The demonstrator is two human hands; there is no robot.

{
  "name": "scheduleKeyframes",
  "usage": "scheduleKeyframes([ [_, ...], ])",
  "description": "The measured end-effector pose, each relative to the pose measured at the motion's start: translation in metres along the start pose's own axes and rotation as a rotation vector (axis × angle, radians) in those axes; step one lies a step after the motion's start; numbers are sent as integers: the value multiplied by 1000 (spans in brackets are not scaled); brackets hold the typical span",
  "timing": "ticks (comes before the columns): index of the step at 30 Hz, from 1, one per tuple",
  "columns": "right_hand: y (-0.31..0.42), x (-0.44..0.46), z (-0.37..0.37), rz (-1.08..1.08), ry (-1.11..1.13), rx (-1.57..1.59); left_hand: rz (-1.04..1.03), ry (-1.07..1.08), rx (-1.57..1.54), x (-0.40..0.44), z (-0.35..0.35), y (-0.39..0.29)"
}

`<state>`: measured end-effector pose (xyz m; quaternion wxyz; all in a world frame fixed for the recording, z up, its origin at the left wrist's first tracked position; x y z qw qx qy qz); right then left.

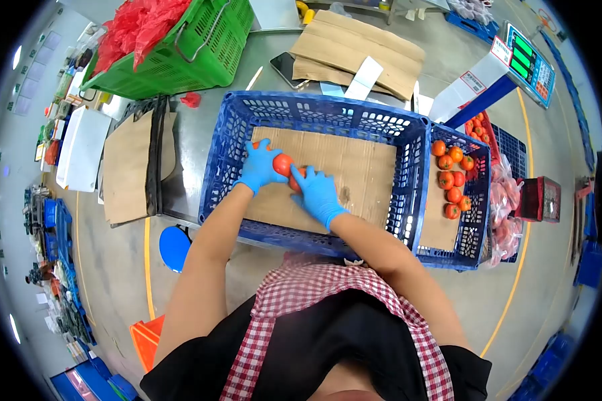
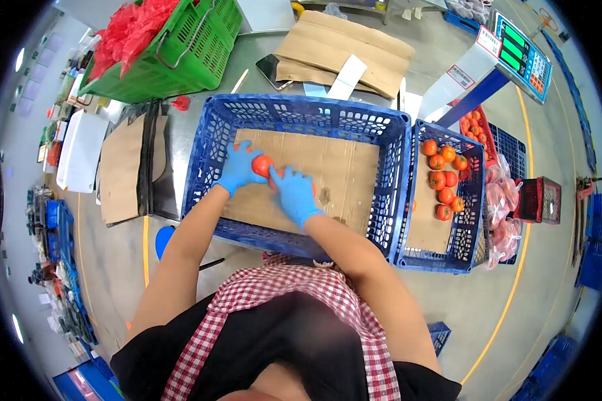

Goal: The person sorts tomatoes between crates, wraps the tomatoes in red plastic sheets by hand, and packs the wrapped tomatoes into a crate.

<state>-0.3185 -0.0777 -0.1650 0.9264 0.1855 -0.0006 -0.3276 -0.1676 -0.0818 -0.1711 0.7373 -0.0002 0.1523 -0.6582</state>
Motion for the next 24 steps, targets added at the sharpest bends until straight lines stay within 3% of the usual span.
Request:
scheduleKeyframes([
  [4,-13,11,6,31,51,121,35,-87,-461,6,4,30],
  [7,-69,5,-26,-432,161,1056,404,254,-1777,-16,-2,31],
  [8,-76,-3,-31,-500,218,1485,225,260,-2108,-23,21,10],
  [9,-76,-11,-31,-562,280,1920,74,284,-2235,-29,39,-8],
  [11,-67,-27,26,-455,303,2147,-253,350,-2471,-36,70,-46],
  [13,-61,-47,81,-368,271,2343,-342,408,-2472,-38,76,-79],
  [15,-58,-65,119,-293,172,2512,-237,397,-2431,-36,83,-115],
  [17,-68,-87,136,-192,114,2621,55,317,-2317,-33,87,-149],
  [20,-93,-125,149,-109,-4,2749,-502,621,-2510,-25,101,-211],
  [23,-116,-158,152,-91,-80,2796,-224,653,-2292,-24,98,-241],
  [24,-122,-168,155,-65,-78,2828,-364,771,-2274,-25,106,-264],
])
Point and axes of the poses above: each hand's wrist, its own x-axis towards the middle knuckle, its own z-axis out of the back of the hand, y = z × x, the point moved 8 cm from there along x, towards the middle knuckle, and after that the axes turned 4 degrees about -x, right-handed, at the moved point
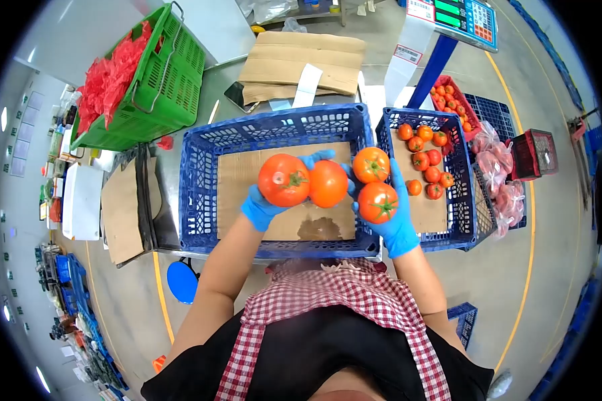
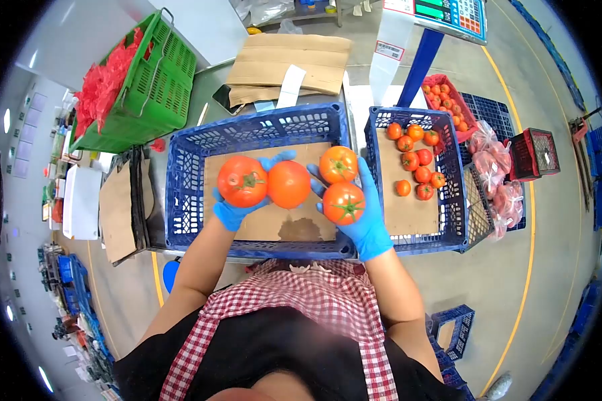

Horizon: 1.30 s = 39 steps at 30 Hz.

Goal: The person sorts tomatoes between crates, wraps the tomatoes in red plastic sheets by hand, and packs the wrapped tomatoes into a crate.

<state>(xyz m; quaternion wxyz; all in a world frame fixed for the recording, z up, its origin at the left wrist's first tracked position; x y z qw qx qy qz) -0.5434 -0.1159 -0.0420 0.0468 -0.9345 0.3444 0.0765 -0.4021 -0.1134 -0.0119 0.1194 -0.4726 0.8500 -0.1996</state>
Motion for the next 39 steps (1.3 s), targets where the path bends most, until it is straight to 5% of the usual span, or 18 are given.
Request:
scheduleKeyframes([
  [3,26,-25,9,58,9,24,69,176,-137,32,-46,25],
  [8,116,-69,73,333,-98,-227,84,-220,398,50,-25,53],
  [11,175,-113,180,468,-519,-359,-8,-177,152,49,-21,69],
  [14,201,-148,321,408,-703,-214,-149,-12,-3,55,-25,82],
  [20,186,-179,315,368,-1136,-164,-63,-185,1,70,-17,109],
  [23,188,-170,286,249,-1121,-563,9,-203,57,90,-30,124],
  [28,111,-111,98,113,-55,-70,106,-284,246,111,-39,165],
  [32,140,-124,174,223,-152,-71,79,-255,146,95,-32,163],
  [36,158,-158,325,276,-860,-121,69,-186,-42,46,-23,124],
  [39,163,-186,395,270,-1124,-134,-45,-296,-178,18,-30,103],
])
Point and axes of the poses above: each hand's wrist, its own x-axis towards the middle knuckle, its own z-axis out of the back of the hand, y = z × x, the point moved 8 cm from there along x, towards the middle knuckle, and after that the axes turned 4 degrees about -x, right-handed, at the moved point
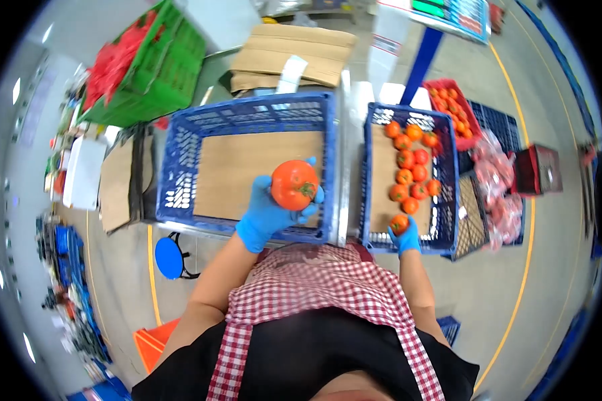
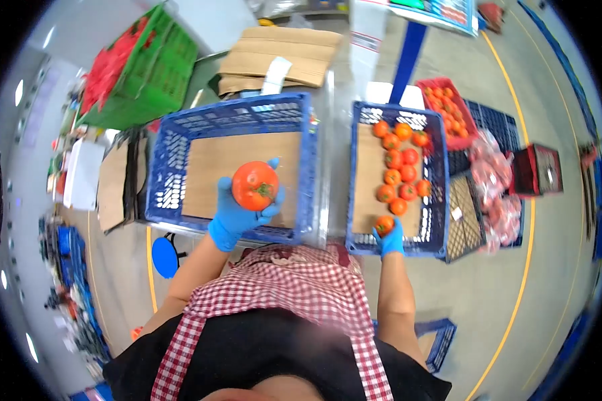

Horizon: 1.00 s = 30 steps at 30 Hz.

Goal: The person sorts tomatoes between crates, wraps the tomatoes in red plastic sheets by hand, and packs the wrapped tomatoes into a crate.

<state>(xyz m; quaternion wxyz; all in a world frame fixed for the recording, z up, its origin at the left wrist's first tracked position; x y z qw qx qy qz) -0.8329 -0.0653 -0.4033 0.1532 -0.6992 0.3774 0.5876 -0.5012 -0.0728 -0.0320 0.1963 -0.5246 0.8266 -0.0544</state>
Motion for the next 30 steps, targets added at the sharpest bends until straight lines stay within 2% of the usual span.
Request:
scheduleKeyframes([
  [2,3,20,20,63,-64,-94,-71,-69,-106,-17,16,-15],
  [3,1,44,20,129,131,-80,-96,-73,-135,-27,22,-24],
  [5,1,0,2,95,-89,-70,-124,-44,-185,-44,29,-41],
  [8,4,-17,-23,211,72,-181,-172,34,-229,-73,43,-74],
  [10,-12,-43,-42,222,62,-167,-198,68,-269,-103,55,-104],
  [12,-26,-46,-46,251,32,-142,-242,-9,-338,-133,74,-133],
  [13,-31,-51,-47,264,105,-276,-273,-44,-371,-149,83,-148],
  [15,-24,-19,-28,452,193,-485,-362,-45,-421,-178,102,-178],
  [16,-32,-27,-35,398,346,-534,-423,-45,-443,-198,114,-202],
  [19,-85,-83,-91,448,156,-634,-583,-68,-667,-274,150,-269],
  [21,-114,-115,-129,484,72,-675,-966,-78,-535,-335,198,-357],
  [22,-123,-126,-145,503,53,-684,-1063,-134,-585,-374,217,-406],
  [23,-131,-134,-159,527,41,-693,-1195,-60,-525,-417,247,-479],
  [25,-143,-151,-177,556,23,-701,-1517,-283,-42,-517,238,-603],
  [26,-148,-157,-184,574,17,-693,-1512,-394,-219,-546,233,-629],
  [27,-151,-162,-191,592,13,-688,-1584,-687,-269,-562,209,-639],
  [28,-151,-167,-195,613,6,-682,-1461,-756,-271,-557,199,-637],
  [29,-152,-173,-198,635,5,-676,-1295,-481,72,-537,229,-660],
  [30,-152,-176,-200,657,4,-667,-1188,-606,496,-509,229,-637],
])
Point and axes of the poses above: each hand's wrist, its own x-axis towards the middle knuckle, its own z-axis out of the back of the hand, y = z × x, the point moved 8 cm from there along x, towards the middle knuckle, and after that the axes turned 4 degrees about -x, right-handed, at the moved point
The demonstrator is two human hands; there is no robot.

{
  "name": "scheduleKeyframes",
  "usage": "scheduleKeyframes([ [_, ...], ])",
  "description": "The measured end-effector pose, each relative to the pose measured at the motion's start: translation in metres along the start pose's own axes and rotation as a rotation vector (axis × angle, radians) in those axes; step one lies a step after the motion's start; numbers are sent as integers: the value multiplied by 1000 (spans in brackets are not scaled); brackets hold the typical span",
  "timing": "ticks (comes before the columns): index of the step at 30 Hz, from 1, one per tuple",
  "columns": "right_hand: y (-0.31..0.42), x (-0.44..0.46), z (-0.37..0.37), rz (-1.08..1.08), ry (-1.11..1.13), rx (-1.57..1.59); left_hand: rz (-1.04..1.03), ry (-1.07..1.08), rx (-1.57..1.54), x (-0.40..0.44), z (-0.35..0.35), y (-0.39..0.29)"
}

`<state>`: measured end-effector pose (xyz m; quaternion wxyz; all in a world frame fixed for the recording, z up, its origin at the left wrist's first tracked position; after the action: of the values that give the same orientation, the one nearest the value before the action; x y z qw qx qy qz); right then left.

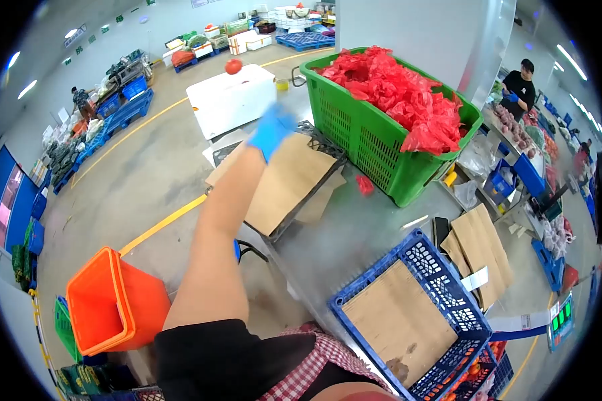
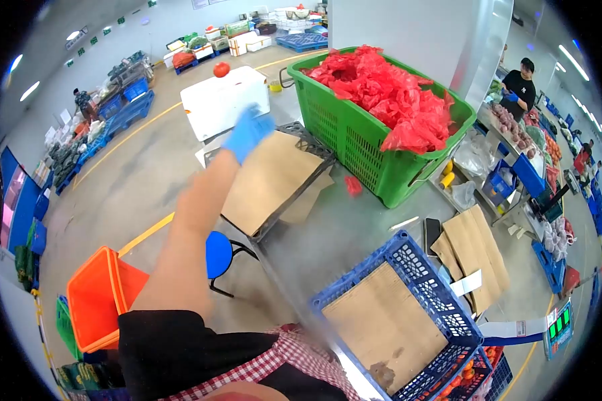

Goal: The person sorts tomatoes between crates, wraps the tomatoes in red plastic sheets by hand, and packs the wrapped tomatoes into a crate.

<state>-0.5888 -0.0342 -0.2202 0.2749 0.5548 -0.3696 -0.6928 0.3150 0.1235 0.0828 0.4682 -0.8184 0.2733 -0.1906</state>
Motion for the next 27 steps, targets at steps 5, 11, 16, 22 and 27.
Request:
scheduleKeyframes([
  [5,13,5,47,202,-23,157,550,235,451,-148,-116,187],
  [11,81,-23,39,358,139,-205,509,598,689,-246,-174,368],
  [16,64,21,52,301,20,-505,891,424,560,-244,-138,400],
  [22,93,-65,79,386,-90,-573,803,332,578,-267,-122,365],
  [27,59,-123,199,419,-190,-440,887,429,545,-353,-182,341],
])
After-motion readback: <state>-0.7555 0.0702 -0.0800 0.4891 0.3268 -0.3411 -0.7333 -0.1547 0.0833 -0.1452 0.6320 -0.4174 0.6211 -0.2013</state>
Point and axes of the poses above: each hand's wrist, its own x-axis towards the middle knuckle, its own z-axis out of the back of the hand, y = z × x, the point moved 8 cm from there along x, towards the middle knuckle, and after that the axes turned 4 degrees about -x, right-handed, at the moved point
